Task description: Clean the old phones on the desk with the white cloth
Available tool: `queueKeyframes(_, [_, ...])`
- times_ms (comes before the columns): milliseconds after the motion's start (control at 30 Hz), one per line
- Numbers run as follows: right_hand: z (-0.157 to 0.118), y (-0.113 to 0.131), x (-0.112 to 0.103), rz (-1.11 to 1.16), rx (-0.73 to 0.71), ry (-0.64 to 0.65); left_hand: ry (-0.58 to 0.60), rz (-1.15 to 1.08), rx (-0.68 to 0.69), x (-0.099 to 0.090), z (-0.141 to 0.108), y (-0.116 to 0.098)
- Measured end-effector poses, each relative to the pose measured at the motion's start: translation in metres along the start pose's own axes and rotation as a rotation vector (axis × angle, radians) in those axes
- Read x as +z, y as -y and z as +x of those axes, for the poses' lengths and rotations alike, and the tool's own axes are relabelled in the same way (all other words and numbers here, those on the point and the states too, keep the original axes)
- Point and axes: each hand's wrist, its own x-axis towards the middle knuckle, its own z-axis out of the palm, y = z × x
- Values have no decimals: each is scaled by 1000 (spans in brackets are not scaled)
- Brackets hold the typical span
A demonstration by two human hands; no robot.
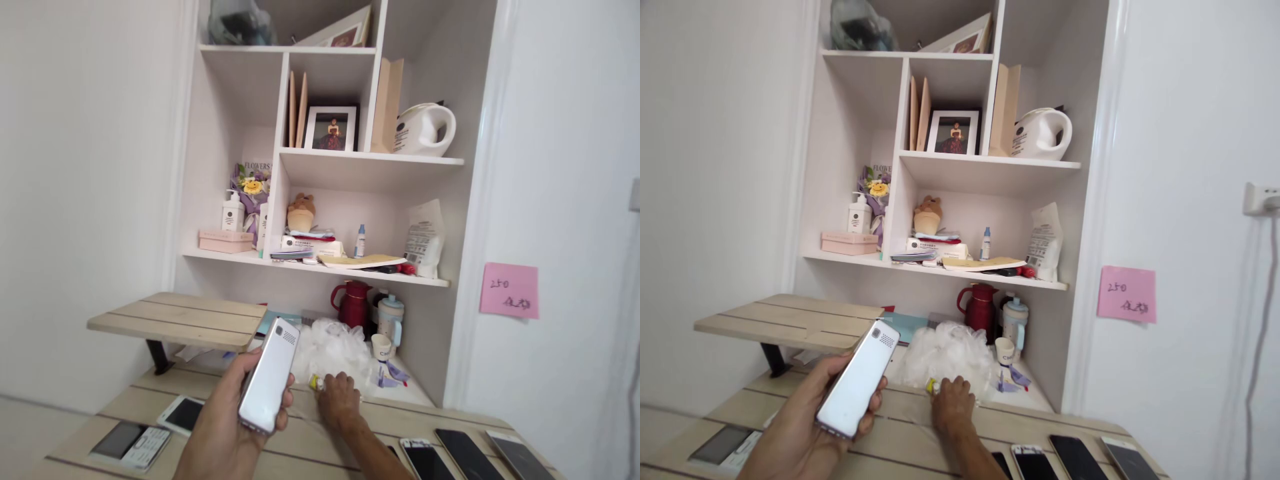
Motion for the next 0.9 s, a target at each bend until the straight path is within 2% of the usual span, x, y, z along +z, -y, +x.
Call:
queueKeyframes(133, [-9,1,-23,60,-62,-80,12,38,23,1,-2,0])
queueKeyframes(233, [-28,-3,-55,117,-131,-99,0,93,54,0,-3,4])
queueKeyframes(367, [-79,-4,-107,240,-307,-33,16,193,136,1,-2,18])
queueKeyframes(433, [-109,-1,-132,380,-427,-47,32,233,166,3,-4,26])
queueKeyframes(567, [-150,1,-167,633,-448,-46,76,247,146,12,-14,38])
queueKeyframes(700, [-158,-11,-171,867,-449,-83,34,219,97,23,-26,43])
queueKeyframes(833, [-153,-19,-162,1232,-429,-127,94,226,105,26,-30,46])
queueKeyframes(900, [-151,-20,-163,1478,-452,-80,125,248,123,26,-30,46])
